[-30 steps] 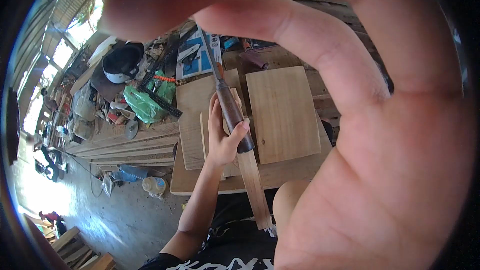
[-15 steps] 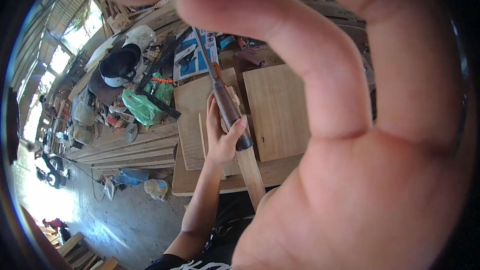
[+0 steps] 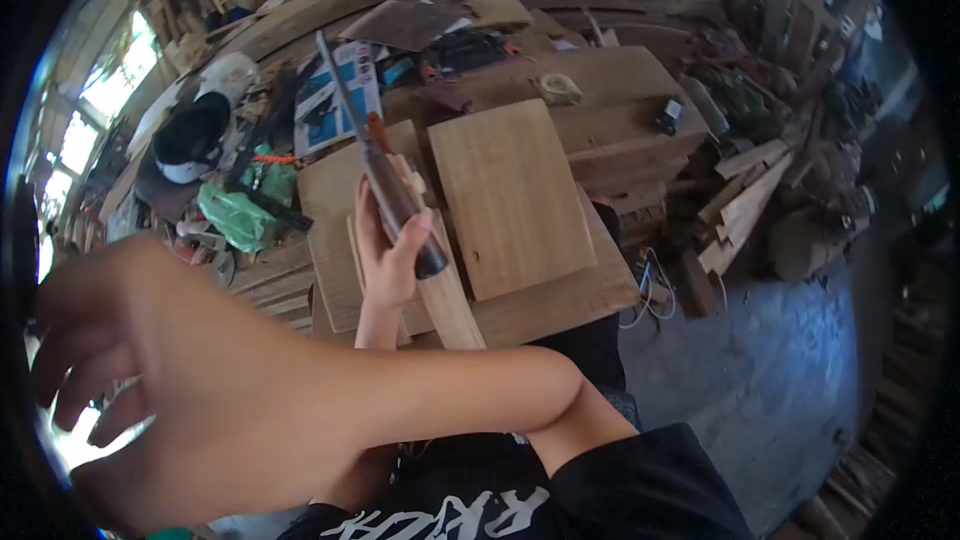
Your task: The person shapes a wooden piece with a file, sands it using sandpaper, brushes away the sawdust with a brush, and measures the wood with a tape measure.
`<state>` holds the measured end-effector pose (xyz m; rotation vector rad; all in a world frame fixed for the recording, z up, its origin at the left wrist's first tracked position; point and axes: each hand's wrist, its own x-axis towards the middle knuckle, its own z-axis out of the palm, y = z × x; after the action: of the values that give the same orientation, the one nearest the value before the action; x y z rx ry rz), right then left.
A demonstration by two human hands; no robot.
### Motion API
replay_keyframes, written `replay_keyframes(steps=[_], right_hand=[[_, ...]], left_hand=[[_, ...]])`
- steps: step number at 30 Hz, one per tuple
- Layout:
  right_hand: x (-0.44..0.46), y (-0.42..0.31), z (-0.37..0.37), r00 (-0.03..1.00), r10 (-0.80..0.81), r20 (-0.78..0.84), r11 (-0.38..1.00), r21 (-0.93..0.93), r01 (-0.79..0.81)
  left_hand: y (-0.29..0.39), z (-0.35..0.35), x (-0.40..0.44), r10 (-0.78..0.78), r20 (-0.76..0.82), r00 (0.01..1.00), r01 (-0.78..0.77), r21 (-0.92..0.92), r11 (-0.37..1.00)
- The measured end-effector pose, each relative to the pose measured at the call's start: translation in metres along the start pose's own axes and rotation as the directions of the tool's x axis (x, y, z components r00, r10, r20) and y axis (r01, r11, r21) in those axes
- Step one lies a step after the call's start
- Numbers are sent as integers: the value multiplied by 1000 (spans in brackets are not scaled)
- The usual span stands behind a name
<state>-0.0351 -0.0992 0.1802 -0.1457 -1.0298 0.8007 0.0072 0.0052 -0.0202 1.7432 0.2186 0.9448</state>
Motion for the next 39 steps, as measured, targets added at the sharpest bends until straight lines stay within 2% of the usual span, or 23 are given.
replay_keyframes(steps=[5,9,13,22,31,39], right_hand=[[6,7,4,1000,10,18,1000,19,-11],[9,9,5,999,33,42,999,31,-34],[11,11,7,997,50,56,998,41,-52],[15,18,10,996,58,66,997,52,-61],[15,20,12,995,61,79,998,28,-63],[17,21,9,993,59,99,998,-7,-59]], left_hand=[[17,-3,1,8,-14,1000,-7,19,1000],[24,0,-1,-83,-46,995,78,-106,991],[19,-5,0,-43,-33,999,42,-28,999],[17,-4,0,-88,-37,995,86,-34,996],[18,3,-6,-83,-44,996,80,-79,994],[15,2,-6,-64,-45,997,62,-49,997]])
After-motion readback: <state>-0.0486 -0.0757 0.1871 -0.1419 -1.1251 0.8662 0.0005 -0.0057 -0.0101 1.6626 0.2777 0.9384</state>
